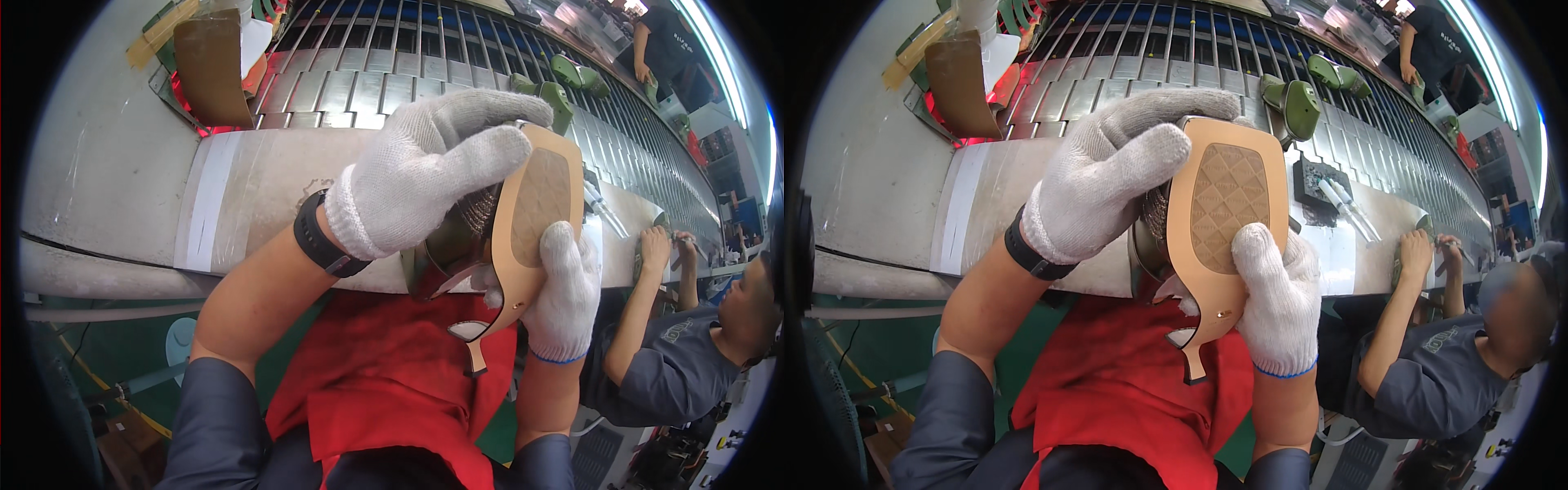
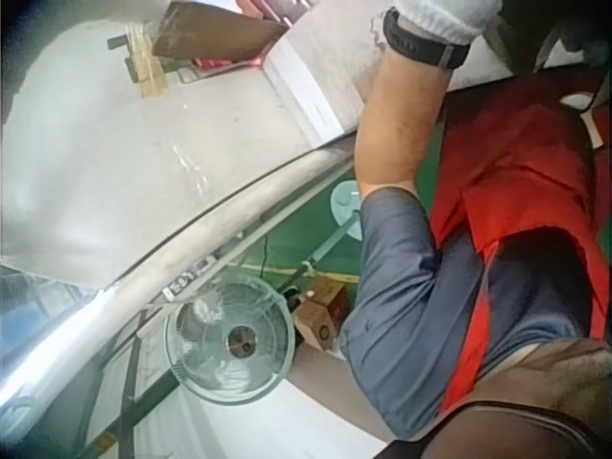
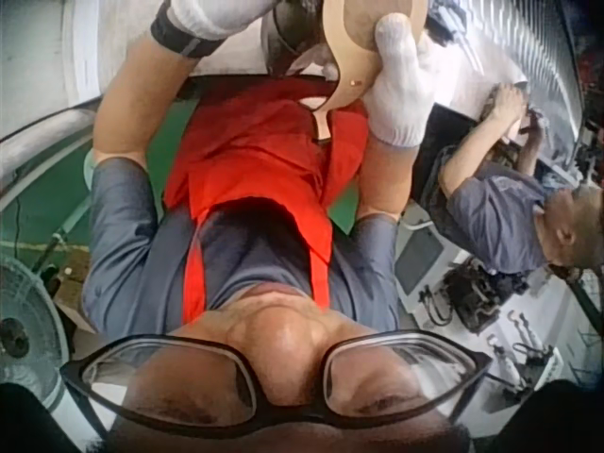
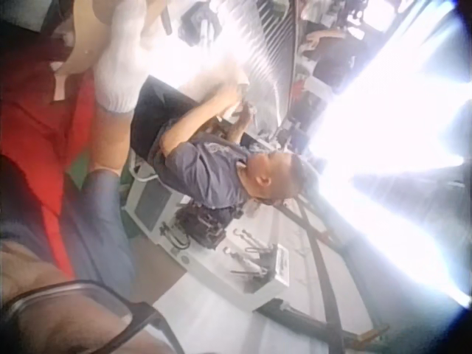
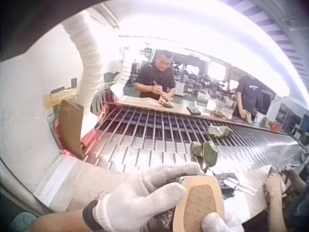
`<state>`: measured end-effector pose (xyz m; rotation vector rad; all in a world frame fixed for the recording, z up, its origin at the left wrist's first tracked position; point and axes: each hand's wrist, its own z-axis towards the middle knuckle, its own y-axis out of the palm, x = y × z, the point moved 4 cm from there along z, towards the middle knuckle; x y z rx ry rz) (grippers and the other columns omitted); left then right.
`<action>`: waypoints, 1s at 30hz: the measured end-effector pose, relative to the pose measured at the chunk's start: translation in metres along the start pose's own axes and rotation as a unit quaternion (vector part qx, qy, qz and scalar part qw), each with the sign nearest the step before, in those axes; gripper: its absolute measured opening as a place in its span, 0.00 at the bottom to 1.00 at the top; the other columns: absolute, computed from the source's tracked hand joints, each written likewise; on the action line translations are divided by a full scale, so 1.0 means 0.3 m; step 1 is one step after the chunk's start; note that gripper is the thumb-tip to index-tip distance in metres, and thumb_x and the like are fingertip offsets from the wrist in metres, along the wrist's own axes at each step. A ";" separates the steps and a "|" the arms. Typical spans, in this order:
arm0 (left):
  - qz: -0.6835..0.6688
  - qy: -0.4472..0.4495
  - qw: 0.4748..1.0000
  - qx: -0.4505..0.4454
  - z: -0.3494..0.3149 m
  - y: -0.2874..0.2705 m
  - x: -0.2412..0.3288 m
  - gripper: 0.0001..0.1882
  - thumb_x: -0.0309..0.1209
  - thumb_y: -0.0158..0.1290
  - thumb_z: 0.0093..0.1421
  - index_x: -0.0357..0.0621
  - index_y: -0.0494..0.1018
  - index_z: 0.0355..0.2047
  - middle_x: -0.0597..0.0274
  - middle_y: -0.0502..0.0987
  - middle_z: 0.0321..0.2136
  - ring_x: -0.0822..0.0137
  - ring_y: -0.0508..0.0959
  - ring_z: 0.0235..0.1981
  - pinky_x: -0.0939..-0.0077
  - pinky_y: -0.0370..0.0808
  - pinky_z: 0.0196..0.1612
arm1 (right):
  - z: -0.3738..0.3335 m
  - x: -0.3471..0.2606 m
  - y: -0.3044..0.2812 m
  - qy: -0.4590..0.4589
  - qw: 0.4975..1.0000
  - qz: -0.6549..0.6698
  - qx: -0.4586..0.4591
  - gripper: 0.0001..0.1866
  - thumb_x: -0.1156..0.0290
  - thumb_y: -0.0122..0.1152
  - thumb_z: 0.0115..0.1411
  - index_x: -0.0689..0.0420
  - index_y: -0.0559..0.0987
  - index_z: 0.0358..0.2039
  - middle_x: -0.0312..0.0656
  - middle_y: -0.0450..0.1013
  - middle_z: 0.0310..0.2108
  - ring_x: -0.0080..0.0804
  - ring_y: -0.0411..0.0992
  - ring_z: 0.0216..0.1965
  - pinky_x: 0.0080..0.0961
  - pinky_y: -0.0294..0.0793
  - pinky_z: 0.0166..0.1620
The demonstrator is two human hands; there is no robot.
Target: The person assembles high-heeled shoes by taking shoe uppers and soles from a conveyor, attaching each sole onto a shoe by hand, and tapping along the edges with a hammer to secure the sole.
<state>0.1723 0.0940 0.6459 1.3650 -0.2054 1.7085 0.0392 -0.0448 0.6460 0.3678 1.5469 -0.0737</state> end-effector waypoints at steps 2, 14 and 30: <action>-0.023 -0.010 1.000 -0.019 -0.005 -0.004 -0.001 0.22 0.31 0.57 0.76 0.32 0.76 0.66 0.56 0.83 0.55 0.69 0.82 0.56 0.71 0.79 0.63 | 0.000 -0.007 0.009 -0.001 1.000 0.008 -0.025 0.26 0.60 0.54 0.80 0.75 0.76 0.61 0.57 0.84 0.47 0.43 0.88 0.38 0.36 0.93 0.39; -0.010 -0.014 0.999 -0.049 -0.079 -0.007 0.064 0.33 0.37 0.60 0.72 0.33 0.66 0.72 0.42 0.76 0.66 0.53 0.78 0.68 0.54 0.74 0.72 | -0.040 -0.030 0.061 0.048 0.998 -0.006 -0.038 0.25 0.61 0.54 0.80 0.75 0.78 0.57 0.55 0.85 0.40 0.38 0.86 0.34 0.32 0.90 0.36; 0.045 -0.043 0.994 0.088 -0.370 0.015 0.275 0.26 0.48 0.49 0.80 0.34 0.68 0.59 0.29 0.77 0.61 0.40 0.84 0.58 0.44 0.84 0.62 | -0.196 0.009 0.195 -0.190 0.938 -0.283 -0.067 0.08 0.72 0.67 0.65 0.66 0.86 0.36 0.48 0.75 0.20 0.45 0.77 0.19 0.36 0.75 0.26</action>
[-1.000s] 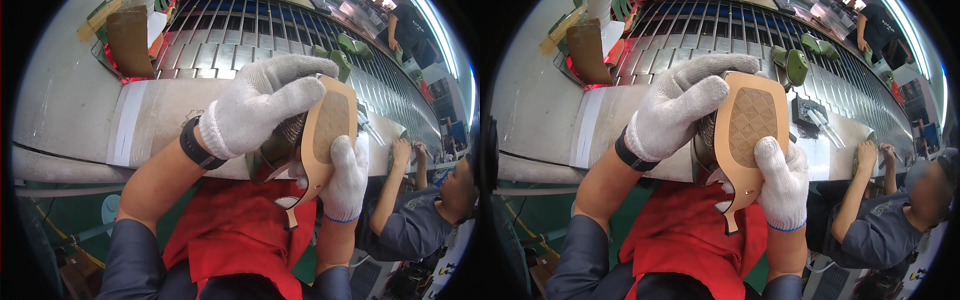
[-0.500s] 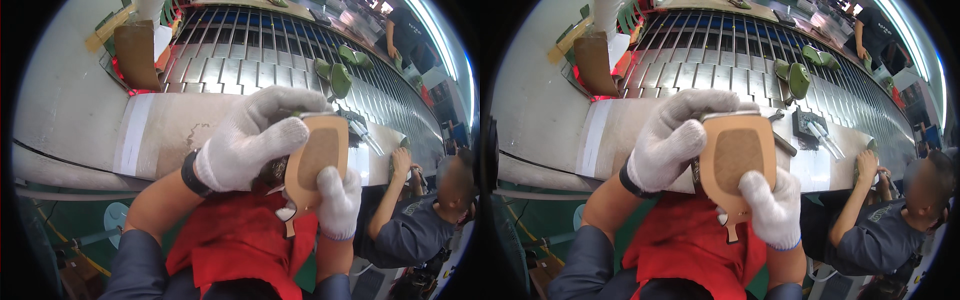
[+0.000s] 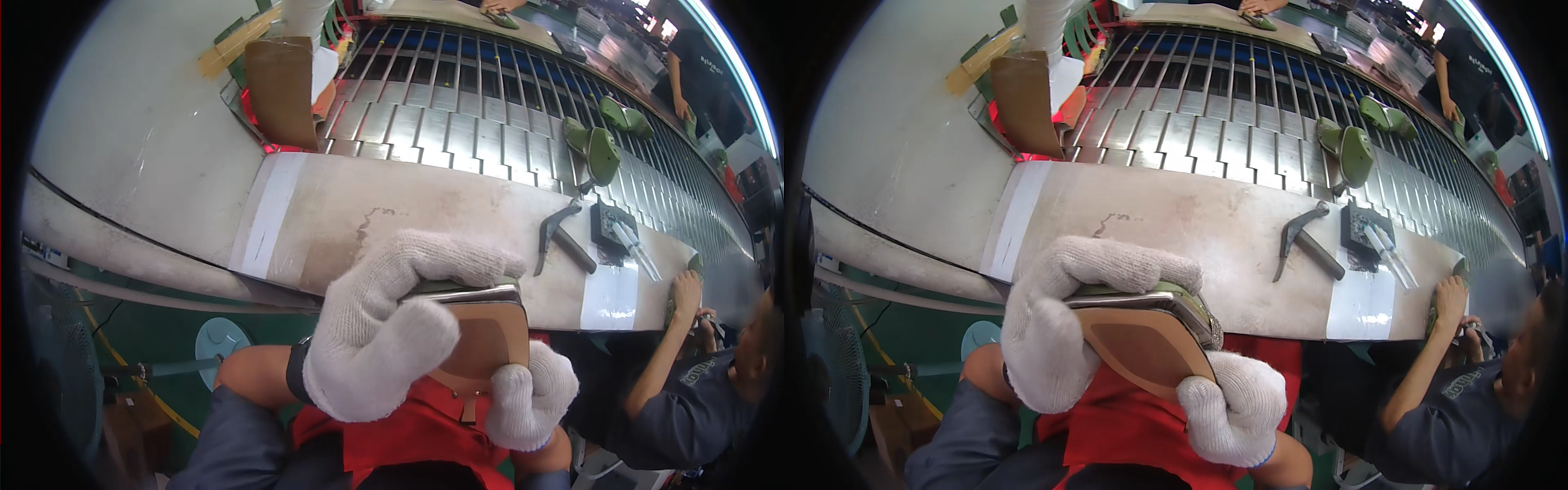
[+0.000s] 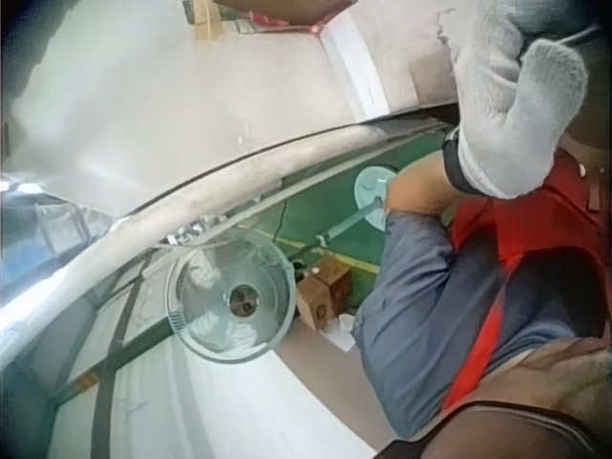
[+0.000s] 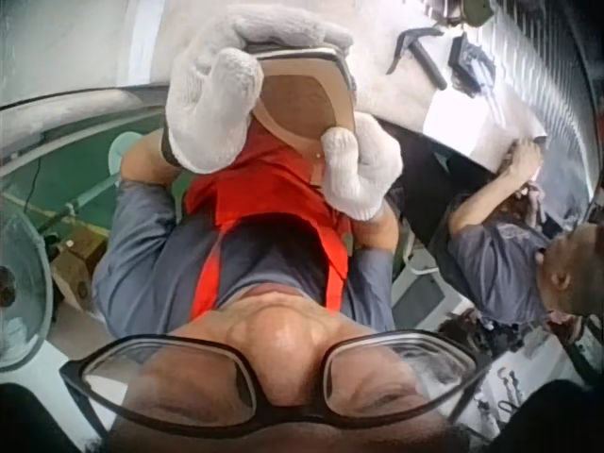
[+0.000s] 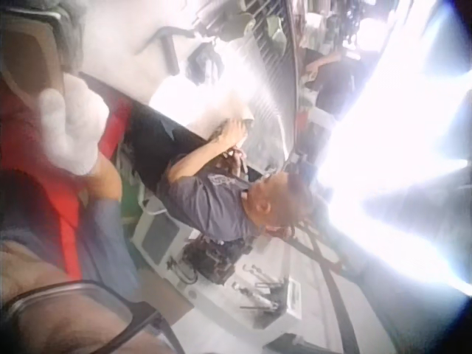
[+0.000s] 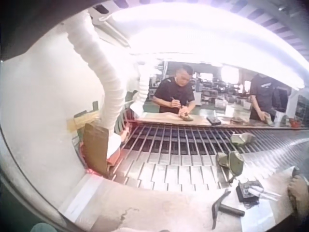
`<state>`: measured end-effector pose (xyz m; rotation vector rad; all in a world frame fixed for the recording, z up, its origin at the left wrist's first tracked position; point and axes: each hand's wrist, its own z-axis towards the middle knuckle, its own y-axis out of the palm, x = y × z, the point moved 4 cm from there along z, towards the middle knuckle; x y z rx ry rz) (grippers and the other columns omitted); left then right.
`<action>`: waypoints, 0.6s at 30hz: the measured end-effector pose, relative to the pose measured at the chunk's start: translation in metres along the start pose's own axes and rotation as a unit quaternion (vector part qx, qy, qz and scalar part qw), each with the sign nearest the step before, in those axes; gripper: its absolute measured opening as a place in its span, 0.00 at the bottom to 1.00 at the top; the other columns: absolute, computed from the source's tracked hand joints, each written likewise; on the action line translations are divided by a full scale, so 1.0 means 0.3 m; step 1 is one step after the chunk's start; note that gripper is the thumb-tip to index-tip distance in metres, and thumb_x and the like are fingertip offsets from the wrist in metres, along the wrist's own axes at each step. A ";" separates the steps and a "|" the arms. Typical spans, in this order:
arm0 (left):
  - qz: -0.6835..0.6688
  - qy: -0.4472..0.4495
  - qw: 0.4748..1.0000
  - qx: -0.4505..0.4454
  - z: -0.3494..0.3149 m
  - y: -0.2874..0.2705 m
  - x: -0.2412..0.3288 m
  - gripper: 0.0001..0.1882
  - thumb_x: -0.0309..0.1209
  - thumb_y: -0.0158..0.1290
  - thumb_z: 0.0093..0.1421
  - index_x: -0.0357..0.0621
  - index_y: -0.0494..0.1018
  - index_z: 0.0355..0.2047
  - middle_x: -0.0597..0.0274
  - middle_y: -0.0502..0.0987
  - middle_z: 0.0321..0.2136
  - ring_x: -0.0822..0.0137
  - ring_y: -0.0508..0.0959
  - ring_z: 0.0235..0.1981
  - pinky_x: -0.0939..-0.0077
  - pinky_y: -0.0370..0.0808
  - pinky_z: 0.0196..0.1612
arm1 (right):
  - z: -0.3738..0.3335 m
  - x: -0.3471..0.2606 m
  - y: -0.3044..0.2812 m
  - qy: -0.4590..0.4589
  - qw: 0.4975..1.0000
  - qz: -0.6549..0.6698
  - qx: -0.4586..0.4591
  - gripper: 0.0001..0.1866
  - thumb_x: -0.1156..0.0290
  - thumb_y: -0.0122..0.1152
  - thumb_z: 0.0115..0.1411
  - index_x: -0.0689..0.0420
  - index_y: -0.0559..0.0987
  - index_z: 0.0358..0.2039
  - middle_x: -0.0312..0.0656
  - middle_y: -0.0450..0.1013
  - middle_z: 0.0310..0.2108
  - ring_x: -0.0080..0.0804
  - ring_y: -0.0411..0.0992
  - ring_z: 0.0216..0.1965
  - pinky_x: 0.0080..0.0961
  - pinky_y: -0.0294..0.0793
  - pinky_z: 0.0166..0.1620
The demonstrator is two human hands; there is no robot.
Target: The person assembles high-heeled shoes by taking shoe uppers and soles from a conveyor, attaching each sole onto a shoe by hand, and tapping along the edges with a hammer to secure the sole.
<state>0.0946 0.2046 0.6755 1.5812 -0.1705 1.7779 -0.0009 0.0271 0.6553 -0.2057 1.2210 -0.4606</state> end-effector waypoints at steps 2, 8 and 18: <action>0.091 0.054 0.994 -0.011 -0.010 -0.019 -0.001 0.31 0.53 0.50 0.79 0.32 0.68 0.59 0.32 0.80 0.57 0.44 0.86 0.55 0.49 0.87 0.56 | 0.013 -0.016 0.007 0.017 1.000 0.017 -0.019 0.09 0.72 0.67 0.65 0.66 0.86 0.37 0.48 0.75 0.20 0.45 0.77 0.19 0.36 0.75 0.26; 0.139 -0.005 0.990 0.006 -0.002 -0.049 0.025 0.19 0.39 0.54 0.79 0.30 0.71 0.54 0.34 0.84 0.49 0.51 0.88 0.50 0.53 0.87 0.54 | 0.034 -0.037 0.026 0.053 0.996 0.040 -0.059 0.09 0.71 0.69 0.66 0.66 0.86 0.37 0.49 0.76 0.21 0.46 0.78 0.20 0.36 0.76 0.26; 0.237 -0.015 0.968 0.077 0.028 -0.089 0.139 0.09 0.24 0.63 0.61 0.34 0.76 0.39 0.46 0.88 0.39 0.63 0.88 0.40 0.54 0.83 0.61 | 0.093 -0.079 0.105 -0.014 0.990 0.023 -0.141 0.11 0.67 0.74 0.65 0.63 0.88 0.39 0.47 0.79 0.23 0.44 0.80 0.22 0.35 0.78 0.27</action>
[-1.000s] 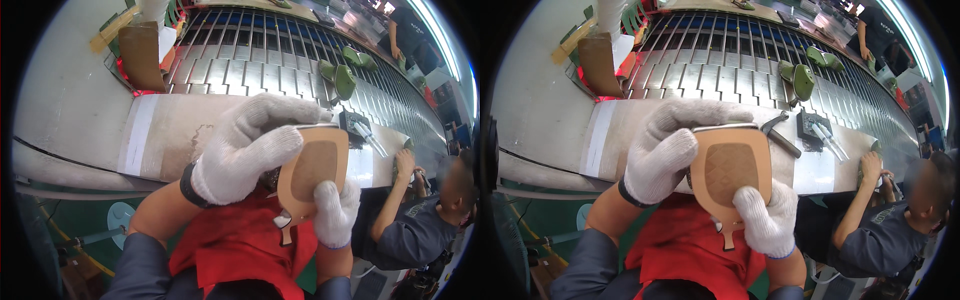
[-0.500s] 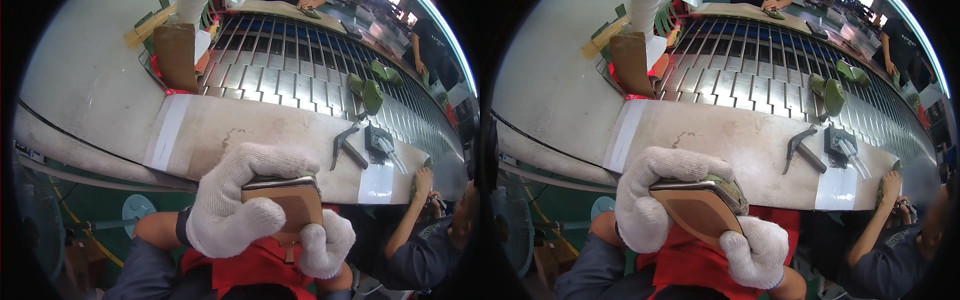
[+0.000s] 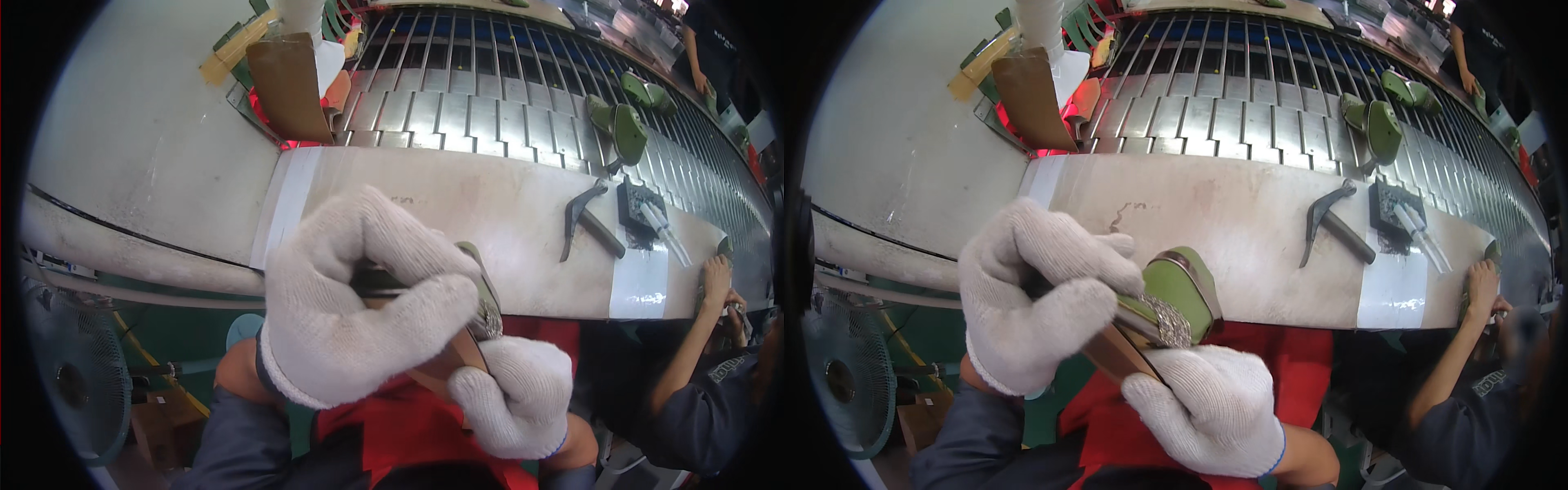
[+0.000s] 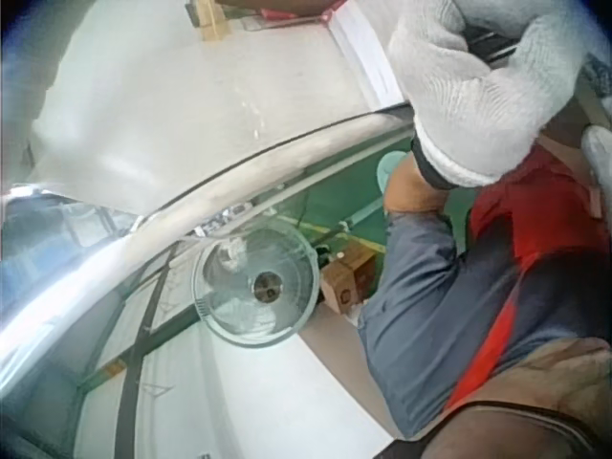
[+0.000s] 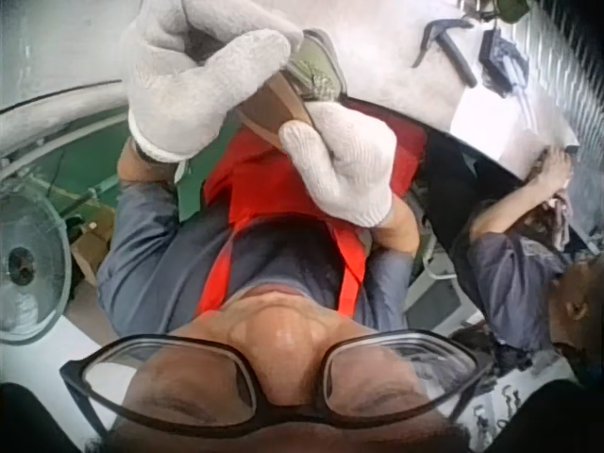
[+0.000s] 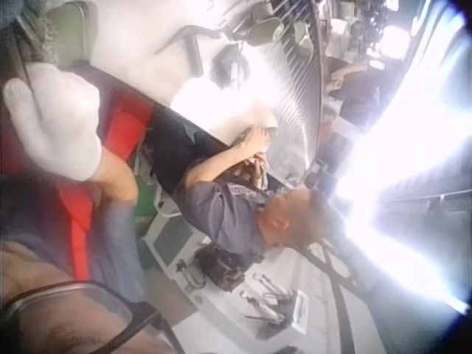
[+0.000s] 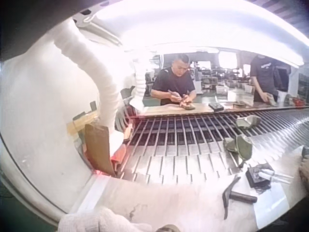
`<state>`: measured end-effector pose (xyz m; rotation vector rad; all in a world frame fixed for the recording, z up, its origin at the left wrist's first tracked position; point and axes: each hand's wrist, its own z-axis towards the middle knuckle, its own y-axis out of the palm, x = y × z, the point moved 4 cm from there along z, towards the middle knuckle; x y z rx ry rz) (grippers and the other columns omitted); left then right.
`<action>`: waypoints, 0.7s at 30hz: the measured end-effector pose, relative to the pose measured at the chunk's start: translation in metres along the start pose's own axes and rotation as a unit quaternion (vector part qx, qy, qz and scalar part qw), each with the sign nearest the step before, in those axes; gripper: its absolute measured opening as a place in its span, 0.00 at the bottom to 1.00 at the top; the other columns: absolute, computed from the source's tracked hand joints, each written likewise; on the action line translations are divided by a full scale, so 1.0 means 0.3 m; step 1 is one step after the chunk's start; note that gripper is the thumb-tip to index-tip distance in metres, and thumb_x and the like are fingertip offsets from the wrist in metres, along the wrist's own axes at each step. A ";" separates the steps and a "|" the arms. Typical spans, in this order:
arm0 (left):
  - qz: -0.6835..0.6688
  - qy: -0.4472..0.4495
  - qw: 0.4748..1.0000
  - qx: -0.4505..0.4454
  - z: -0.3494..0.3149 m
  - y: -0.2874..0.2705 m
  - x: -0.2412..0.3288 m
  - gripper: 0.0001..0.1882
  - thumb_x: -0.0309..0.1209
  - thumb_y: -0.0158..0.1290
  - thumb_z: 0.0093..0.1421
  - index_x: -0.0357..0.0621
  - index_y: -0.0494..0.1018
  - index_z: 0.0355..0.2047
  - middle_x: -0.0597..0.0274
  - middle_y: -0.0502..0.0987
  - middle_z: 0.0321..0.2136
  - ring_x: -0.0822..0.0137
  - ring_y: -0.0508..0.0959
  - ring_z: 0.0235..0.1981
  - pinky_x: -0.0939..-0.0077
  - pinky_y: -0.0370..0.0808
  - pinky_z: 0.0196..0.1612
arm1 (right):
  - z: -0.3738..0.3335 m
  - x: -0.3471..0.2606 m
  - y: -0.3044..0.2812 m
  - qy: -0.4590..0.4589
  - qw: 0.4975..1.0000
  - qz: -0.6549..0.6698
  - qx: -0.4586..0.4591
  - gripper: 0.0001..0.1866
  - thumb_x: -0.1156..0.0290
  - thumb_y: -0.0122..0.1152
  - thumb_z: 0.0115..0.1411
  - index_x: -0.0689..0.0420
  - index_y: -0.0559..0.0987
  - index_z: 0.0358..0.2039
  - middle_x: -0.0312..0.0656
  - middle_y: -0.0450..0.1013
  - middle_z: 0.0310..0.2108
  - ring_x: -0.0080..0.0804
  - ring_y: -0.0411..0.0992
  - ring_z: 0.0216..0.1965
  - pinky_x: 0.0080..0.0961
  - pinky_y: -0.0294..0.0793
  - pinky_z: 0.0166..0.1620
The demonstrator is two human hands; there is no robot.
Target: The person assembles high-heeled shoes by taking shoe uppers and soles from a conveyor, attaching each sole onto a shoe by hand, and tapping along the edges with a hammer to secure the sole.
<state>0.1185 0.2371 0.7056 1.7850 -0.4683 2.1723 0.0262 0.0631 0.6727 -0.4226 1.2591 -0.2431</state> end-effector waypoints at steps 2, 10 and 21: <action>0.001 -0.018 0.999 0.037 0.019 -0.013 -0.023 0.09 0.24 0.64 0.61 0.34 0.76 0.39 0.47 0.87 0.38 0.63 0.88 0.40 0.54 0.83 0.60 | 0.019 0.015 0.018 -0.002 1.000 0.016 0.025 0.11 0.67 0.75 0.64 0.62 0.88 0.39 0.47 0.80 0.24 0.43 0.80 0.23 0.35 0.78 0.28; 0.209 0.062 0.974 0.066 -0.002 -0.090 -0.038 0.14 0.23 0.68 0.59 0.36 0.79 0.44 0.57 0.85 0.38 0.70 0.85 0.40 0.70 0.84 0.50 | 0.068 0.044 0.048 0.032 0.999 0.014 0.022 0.09 0.70 0.76 0.62 0.61 0.87 0.38 0.45 0.80 0.23 0.42 0.80 0.22 0.34 0.78 0.27; 0.063 0.147 0.972 0.170 -0.118 -0.139 -0.334 0.11 0.26 0.64 0.70 0.36 0.77 0.50 0.57 0.83 0.44 0.73 0.82 0.43 0.75 0.80 0.48 | 0.143 0.057 0.079 -0.031 0.980 -0.197 -0.025 0.15 0.63 0.71 0.67 0.54 0.75 0.29 0.44 0.76 0.21 0.48 0.79 0.23 0.44 0.77 0.28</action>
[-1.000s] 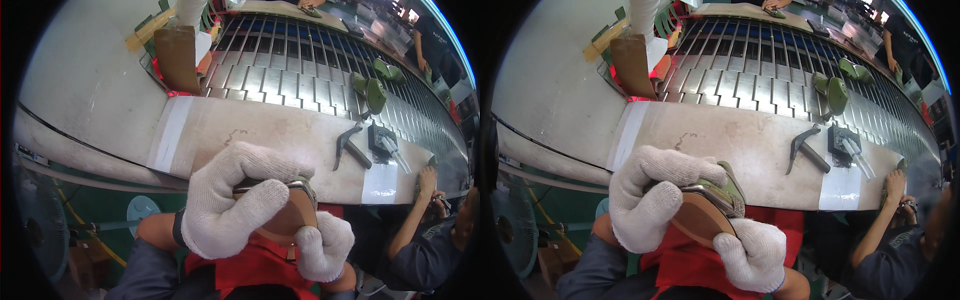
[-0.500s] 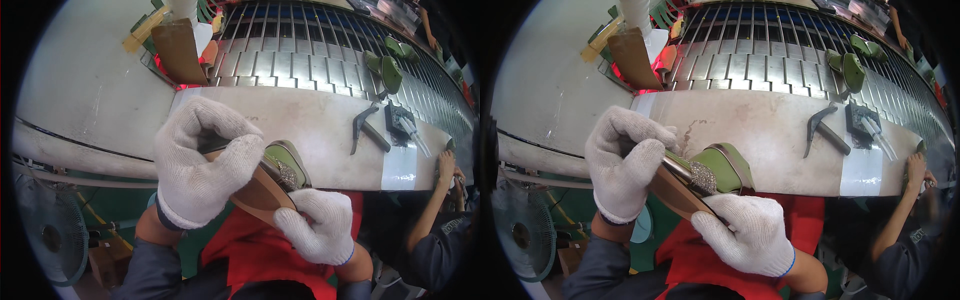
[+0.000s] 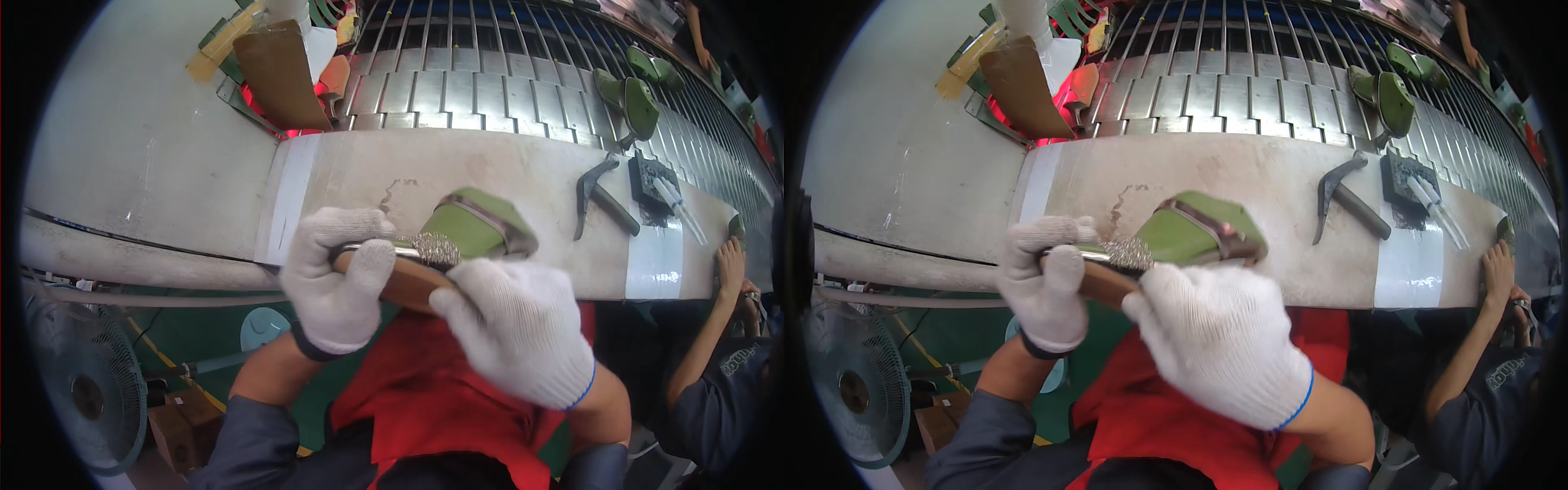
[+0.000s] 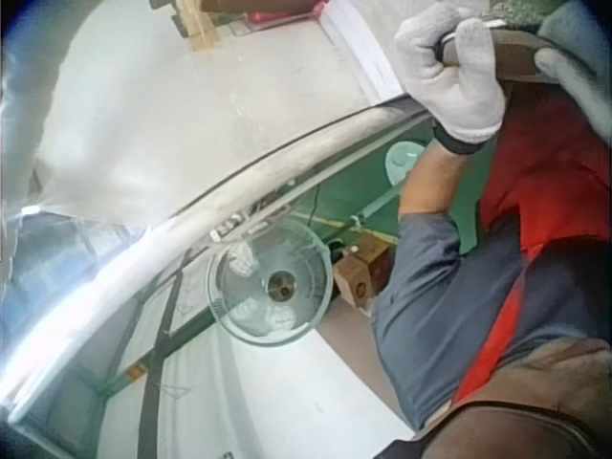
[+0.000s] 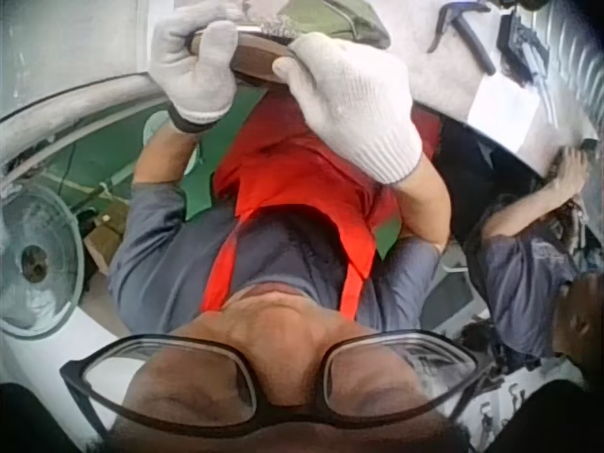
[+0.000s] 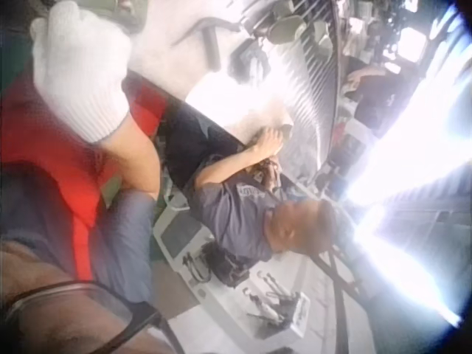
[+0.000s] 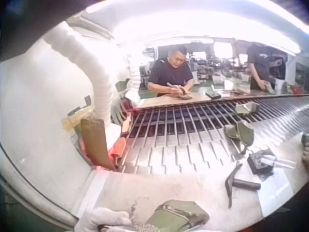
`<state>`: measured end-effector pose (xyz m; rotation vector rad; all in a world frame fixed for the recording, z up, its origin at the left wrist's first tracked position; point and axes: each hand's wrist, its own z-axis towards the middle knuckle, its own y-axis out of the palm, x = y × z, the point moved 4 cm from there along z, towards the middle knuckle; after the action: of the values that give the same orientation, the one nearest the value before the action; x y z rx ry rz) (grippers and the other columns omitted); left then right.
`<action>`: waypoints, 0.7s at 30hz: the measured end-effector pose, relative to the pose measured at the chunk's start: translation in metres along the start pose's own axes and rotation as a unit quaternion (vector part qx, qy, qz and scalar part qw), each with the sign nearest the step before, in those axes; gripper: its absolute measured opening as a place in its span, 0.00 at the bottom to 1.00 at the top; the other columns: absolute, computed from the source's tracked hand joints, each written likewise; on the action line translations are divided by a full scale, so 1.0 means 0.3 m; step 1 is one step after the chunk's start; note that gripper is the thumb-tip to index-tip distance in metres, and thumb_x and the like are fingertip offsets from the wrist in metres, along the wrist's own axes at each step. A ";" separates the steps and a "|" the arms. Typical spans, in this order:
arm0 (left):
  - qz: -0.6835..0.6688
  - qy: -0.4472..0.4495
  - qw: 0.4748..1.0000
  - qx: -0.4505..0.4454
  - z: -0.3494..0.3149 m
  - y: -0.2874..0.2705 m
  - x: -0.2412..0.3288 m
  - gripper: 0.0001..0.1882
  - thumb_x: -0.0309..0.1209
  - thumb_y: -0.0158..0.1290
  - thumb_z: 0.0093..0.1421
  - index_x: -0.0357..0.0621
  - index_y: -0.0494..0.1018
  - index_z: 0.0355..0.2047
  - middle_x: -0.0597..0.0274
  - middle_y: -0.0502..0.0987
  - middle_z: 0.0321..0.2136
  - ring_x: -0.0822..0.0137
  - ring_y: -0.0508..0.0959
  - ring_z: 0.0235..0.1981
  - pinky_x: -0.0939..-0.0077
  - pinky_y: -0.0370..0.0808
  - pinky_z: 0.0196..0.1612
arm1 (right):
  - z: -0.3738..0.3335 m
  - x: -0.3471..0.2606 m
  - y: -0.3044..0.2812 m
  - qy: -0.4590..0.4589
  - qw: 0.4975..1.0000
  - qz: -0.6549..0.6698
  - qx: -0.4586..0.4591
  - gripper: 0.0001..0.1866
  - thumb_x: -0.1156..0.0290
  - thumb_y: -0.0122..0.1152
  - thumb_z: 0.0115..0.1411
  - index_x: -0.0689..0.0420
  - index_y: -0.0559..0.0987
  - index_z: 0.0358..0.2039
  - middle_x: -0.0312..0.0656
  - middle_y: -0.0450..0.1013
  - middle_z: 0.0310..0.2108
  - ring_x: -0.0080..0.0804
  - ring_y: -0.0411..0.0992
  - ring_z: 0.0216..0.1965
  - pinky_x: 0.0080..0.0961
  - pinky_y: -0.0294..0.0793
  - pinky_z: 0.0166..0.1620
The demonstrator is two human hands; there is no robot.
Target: The person assembles high-heeled shoes by taking shoe uppers and soles from a conveyor, attaching each sole onto a shoe by hand, and tapping along the edges with a hammer to secure the sole.
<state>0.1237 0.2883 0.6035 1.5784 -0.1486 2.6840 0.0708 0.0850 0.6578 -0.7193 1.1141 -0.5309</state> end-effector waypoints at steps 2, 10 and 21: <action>0.030 0.030 0.999 -0.032 -0.098 0.028 -0.133 0.16 0.30 0.65 0.71 0.35 0.76 0.53 0.52 0.82 0.47 0.64 0.83 0.46 0.70 0.80 0.50 | 0.002 0.089 0.036 -0.004 0.996 -0.077 -0.041 0.13 0.62 0.71 0.66 0.54 0.77 0.32 0.44 0.78 0.23 0.49 0.80 0.26 0.46 0.79 0.33; 0.126 0.107 0.951 -0.262 -0.049 0.110 -0.135 0.29 0.23 0.69 0.63 0.35 0.77 0.65 0.35 0.78 0.65 0.41 0.81 0.64 0.57 0.79 0.65 | -0.093 0.221 0.010 -0.020 0.989 -0.145 0.018 0.12 0.70 0.76 0.55 0.54 0.82 0.38 0.53 0.78 0.59 0.50 0.80 0.43 0.44 0.82 0.44; 0.174 0.153 0.939 -0.254 -0.033 0.146 -0.111 0.25 0.20 0.72 0.58 0.35 0.82 0.57 0.37 0.84 0.55 0.41 0.87 0.54 0.57 0.84 0.57 | -0.086 0.250 0.022 -0.044 0.988 -0.149 -0.004 0.10 0.68 0.72 0.60 0.58 0.79 0.35 0.52 0.78 0.64 0.50 0.82 0.40 0.45 0.82 0.46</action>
<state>0.1281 0.2467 0.5666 1.0449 -1.0995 2.7565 0.0740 0.0301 0.6004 -0.9157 0.9319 -0.7402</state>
